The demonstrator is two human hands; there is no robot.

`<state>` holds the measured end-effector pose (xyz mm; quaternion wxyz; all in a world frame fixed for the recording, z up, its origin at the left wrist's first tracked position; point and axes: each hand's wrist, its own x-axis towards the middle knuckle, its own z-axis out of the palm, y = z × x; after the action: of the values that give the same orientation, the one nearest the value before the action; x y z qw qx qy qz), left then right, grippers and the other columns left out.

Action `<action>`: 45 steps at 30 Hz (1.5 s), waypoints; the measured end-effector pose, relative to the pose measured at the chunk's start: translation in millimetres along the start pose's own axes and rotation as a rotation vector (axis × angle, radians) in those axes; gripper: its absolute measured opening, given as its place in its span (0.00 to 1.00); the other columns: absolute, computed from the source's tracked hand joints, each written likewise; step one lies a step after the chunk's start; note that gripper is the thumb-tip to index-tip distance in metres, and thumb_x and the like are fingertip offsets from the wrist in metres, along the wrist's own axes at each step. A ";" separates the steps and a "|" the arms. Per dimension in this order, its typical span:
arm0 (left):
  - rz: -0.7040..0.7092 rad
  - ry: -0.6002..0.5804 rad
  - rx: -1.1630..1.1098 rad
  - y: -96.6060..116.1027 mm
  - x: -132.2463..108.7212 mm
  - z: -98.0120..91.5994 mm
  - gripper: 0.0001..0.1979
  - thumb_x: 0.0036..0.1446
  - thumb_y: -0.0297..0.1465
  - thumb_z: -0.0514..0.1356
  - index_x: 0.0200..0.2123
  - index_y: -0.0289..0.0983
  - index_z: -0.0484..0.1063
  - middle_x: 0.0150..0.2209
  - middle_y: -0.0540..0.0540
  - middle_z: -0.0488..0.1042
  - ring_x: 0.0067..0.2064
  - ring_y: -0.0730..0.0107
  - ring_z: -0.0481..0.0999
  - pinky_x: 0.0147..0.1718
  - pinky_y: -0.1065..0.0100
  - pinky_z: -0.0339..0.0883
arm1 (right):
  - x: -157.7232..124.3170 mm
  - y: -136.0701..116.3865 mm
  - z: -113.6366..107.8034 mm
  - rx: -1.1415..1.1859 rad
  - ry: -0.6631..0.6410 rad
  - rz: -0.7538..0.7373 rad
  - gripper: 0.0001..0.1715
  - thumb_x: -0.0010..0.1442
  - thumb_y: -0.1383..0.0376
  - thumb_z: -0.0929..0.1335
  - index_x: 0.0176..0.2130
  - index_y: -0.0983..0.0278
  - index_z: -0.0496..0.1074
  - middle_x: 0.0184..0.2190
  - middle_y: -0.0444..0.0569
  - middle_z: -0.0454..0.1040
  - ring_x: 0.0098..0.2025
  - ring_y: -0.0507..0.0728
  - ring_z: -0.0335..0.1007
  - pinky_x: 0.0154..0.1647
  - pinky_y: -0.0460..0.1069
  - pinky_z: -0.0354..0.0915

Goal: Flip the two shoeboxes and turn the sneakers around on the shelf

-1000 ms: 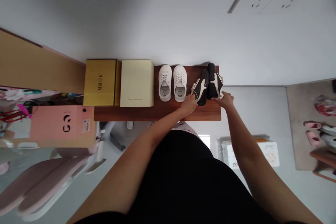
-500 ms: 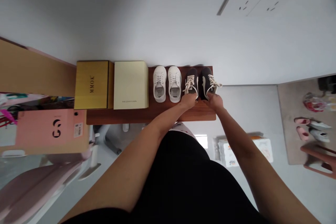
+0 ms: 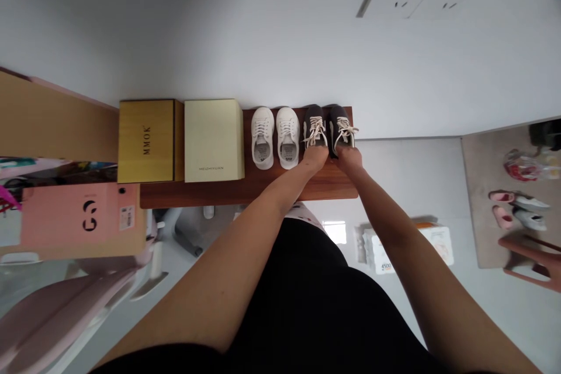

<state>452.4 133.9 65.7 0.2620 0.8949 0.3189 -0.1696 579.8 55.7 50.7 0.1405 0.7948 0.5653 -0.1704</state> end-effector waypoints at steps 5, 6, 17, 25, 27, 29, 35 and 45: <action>0.000 -0.002 -0.014 3.8 6.4 2.8 0.18 0.63 0.20 0.55 0.55 0.26 0.74 0.45 0.27 0.79 0.54 0.51 0.78 0.55 0.54 0.69 | 6.8 -1.4 0.9 0.025 -0.036 0.045 0.21 0.58 0.58 0.74 0.49 0.65 0.75 0.44 0.62 0.79 0.46 0.65 0.76 0.47 0.54 0.67; -0.002 -0.006 -0.019 4.5 7.1 2.5 0.18 0.63 0.20 0.55 0.55 0.27 0.74 0.46 0.27 0.79 0.55 0.51 0.78 0.55 0.54 0.69 | 7.6 -1.6 2.0 0.028 -0.038 0.044 0.21 0.58 0.58 0.74 0.49 0.65 0.75 0.45 0.62 0.79 0.47 0.65 0.76 0.48 0.54 0.66; -0.001 0.039 -0.093 1.6 -18.2 -2.7 0.16 0.67 0.26 0.54 0.56 0.31 0.70 0.51 0.32 0.78 0.54 0.54 0.78 0.53 0.59 0.69 | -17.6 -6.8 5.5 0.170 0.094 0.112 0.20 0.62 0.62 0.69 0.52 0.66 0.73 0.51 0.61 0.76 0.55 0.67 0.69 0.55 0.57 0.61; -0.114 0.287 -0.606 -93.8 -154.6 -6.6 0.14 0.65 0.30 0.57 0.52 0.39 0.74 0.48 0.43 0.80 0.49 0.62 0.79 0.54 0.63 0.68 | -95.9 -54.5 6.3 0.684 0.355 0.140 0.20 0.65 0.56 0.63 0.51 0.64 0.72 0.48 0.60 0.77 0.52 0.65 0.71 0.57 0.59 0.65; -0.284 0.413 -0.705 -127.1 -199.0 2.0 0.10 0.62 0.29 0.59 0.45 0.40 0.76 0.43 0.45 0.81 0.46 0.62 0.79 0.52 0.63 0.68 | -112.5 -74.2 12.5 0.807 0.227 0.122 0.17 0.64 0.56 0.65 0.48 0.61 0.73 0.45 0.56 0.78 0.48 0.62 0.75 0.53 0.58 0.69; -0.464 0.522 -0.790 -156.6 -238.5 14.6 0.05 0.60 0.29 0.61 0.38 0.40 0.77 0.35 0.47 0.80 0.40 0.63 0.79 0.48 0.65 0.69 | -122.3 -96.4 17.5 0.892 0.062 0.069 0.14 0.63 0.56 0.66 0.45 0.59 0.74 0.42 0.51 0.80 0.43 0.59 0.77 0.49 0.55 0.71; -0.869 0.822 -1.036 -228.0 -303.5 45.3 0.17 0.60 0.41 0.61 0.23 0.38 0.68 0.19 0.52 0.64 0.25 0.71 0.67 0.30 0.71 0.62 | -110.6 -187.9 9.2 1.098 -0.261 -0.104 0.09 0.57 0.62 0.71 0.40 0.59 0.76 0.40 0.46 0.80 0.42 0.57 0.77 0.50 0.54 0.71; -1.161 1.012 -1.688 -389.1 -323.8 12.0 0.11 0.57 0.34 0.64 0.38 0.40 0.65 0.33 0.54 0.65 0.31 0.77 0.67 0.37 0.69 0.68 | -71.3 -373.9 12.5 1.851 -0.790 0.464 0.18 0.62 0.52 0.71 0.42 0.61 0.67 0.39 0.52 0.77 0.37 0.56 0.77 0.35 0.50 0.74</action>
<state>-45.2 227.5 68.1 0.5033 0.1165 0.7656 0.3834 203.0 110.1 58.6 -0.3211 0.5684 -0.0410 -0.7564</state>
